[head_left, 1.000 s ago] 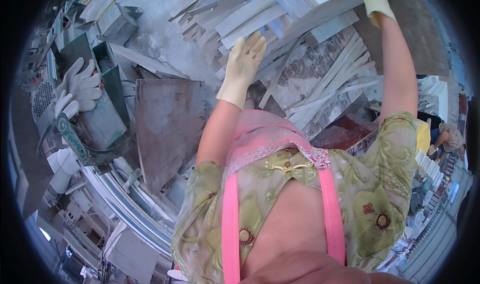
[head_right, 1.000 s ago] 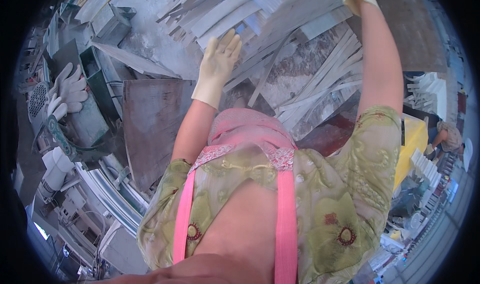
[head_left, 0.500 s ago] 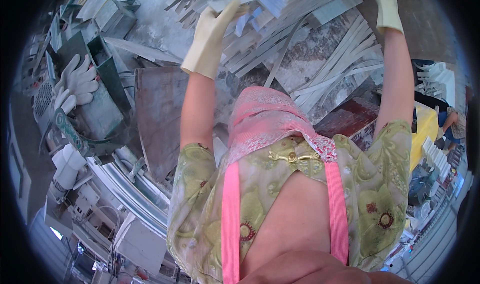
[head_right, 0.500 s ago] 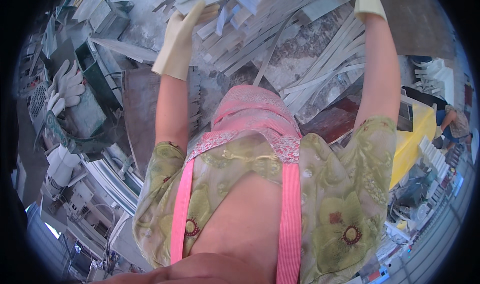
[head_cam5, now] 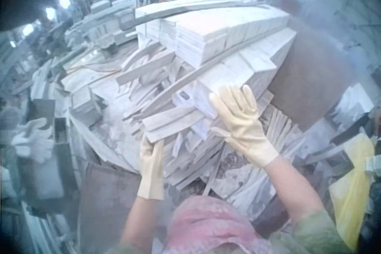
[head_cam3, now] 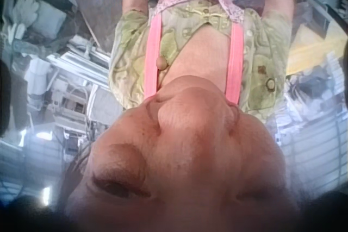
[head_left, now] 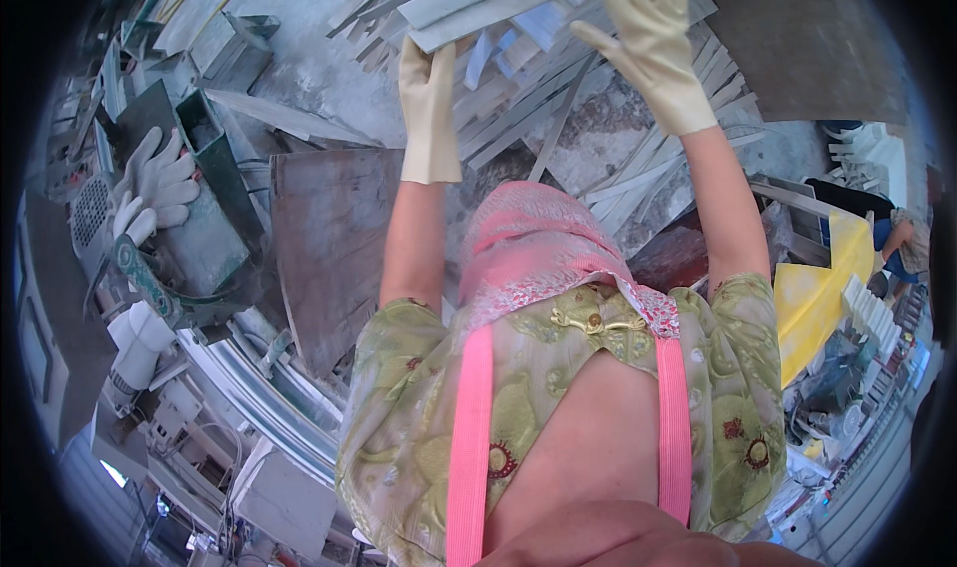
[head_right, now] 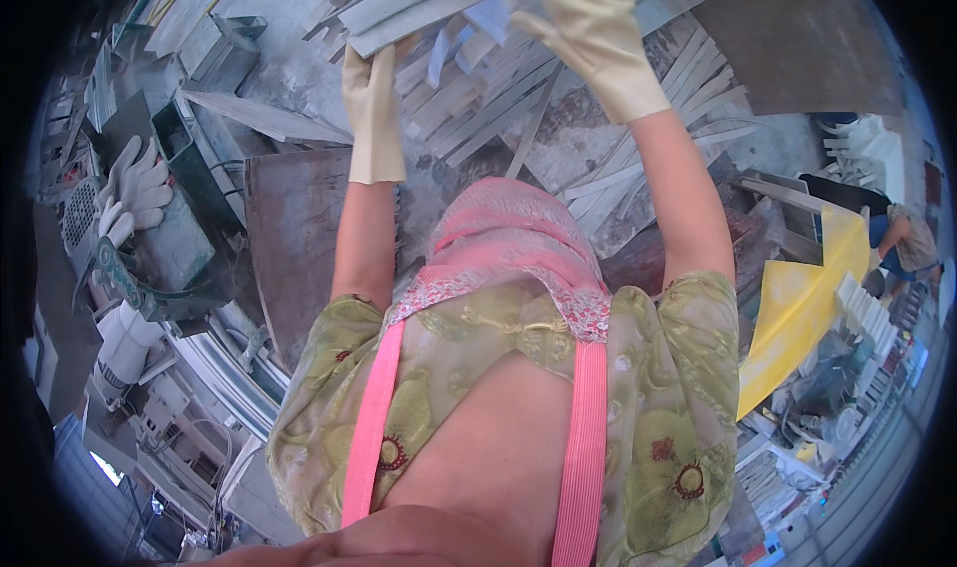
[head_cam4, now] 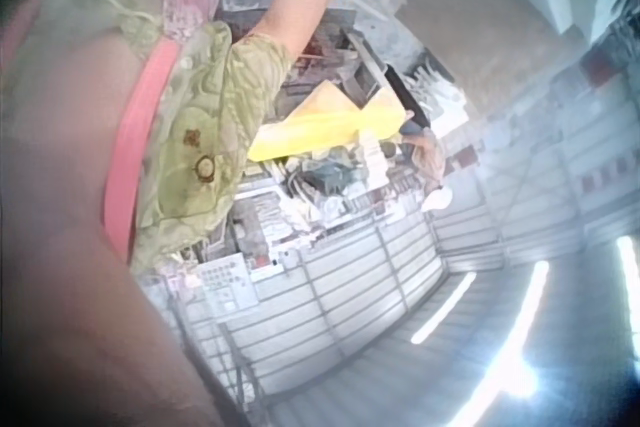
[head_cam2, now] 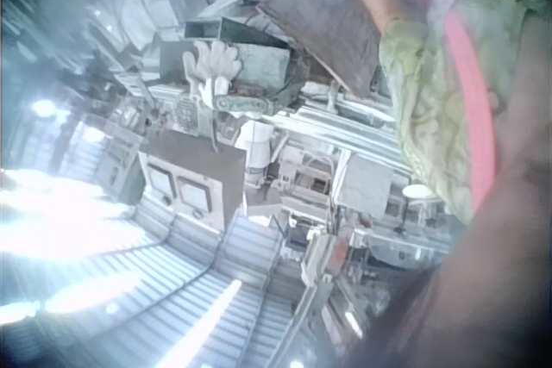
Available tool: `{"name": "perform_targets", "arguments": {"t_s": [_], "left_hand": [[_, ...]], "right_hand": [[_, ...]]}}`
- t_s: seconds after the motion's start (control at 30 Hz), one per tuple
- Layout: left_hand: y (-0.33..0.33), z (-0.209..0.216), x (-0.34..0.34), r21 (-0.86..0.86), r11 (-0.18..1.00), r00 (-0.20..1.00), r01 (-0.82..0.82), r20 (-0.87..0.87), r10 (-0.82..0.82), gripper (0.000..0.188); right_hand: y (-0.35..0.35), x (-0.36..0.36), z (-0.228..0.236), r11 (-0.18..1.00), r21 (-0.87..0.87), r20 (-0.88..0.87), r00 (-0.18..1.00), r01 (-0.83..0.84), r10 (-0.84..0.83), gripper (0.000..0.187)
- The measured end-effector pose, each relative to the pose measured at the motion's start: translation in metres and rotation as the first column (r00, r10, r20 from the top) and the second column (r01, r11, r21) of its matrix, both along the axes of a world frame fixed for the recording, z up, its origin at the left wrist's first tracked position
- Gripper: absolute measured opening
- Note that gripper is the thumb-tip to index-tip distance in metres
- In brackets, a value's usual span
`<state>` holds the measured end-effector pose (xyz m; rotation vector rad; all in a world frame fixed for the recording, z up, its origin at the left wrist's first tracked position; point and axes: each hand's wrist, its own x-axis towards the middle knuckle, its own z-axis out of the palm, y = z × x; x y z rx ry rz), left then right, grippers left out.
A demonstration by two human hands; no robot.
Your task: The person repeatedly picks up white rectangular plasterboard pieces from a pile and stacks them on a growing stack. They also handle a yellow board, placing it on the stack before continuing with the white pieces.
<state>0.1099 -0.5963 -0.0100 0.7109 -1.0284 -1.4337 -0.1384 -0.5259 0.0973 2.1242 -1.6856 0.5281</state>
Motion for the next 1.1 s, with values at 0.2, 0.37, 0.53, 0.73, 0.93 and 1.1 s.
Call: {"name": "perform_targets", "arguments": {"t_s": [0.2,0.37,0.53,0.73,0.93,1.1], "left_hand": [[0.008,0.0,-0.012,0.111,0.993,0.998,-0.035,-0.05,0.041,0.029],[0.015,0.007,-0.015,0.059,0.998,1.0,-0.027,0.006,0.026,0.038],[0.008,0.018,-0.035,0.162,0.986,0.989,-0.039,-0.132,0.061,0.035],[0.004,0.015,-0.03,0.085,0.991,0.988,0.103,-0.123,-0.092,0.034],[0.018,-0.012,-0.031,-0.05,0.995,0.996,0.084,-0.037,-0.086,0.041],[-0.01,-0.006,-0.039,-0.323,0.944,0.991,0.071,-0.081,-0.103,0.037]], "right_hand": [[-0.036,-0.003,-0.033,0.991,-0.132,-0.182,0.983,-0.015,-0.009,0.082],[-0.039,-0.014,-0.034,0.995,-0.102,-0.265,0.964,-0.017,-0.011,0.078],[-0.036,-0.012,-0.026,0.994,-0.1,-0.223,0.974,-0.052,0.028,0.072],[-0.036,-0.012,-0.028,0.991,-0.122,-0.219,0.976,-0.047,0.02,0.071],[-0.038,-0.014,-0.032,0.991,-0.13,-0.224,0.975,-0.021,-0.009,0.073],[-0.038,-0.015,-0.035,0.989,-0.145,-0.208,0.978,-0.014,-0.016,0.074]]}}
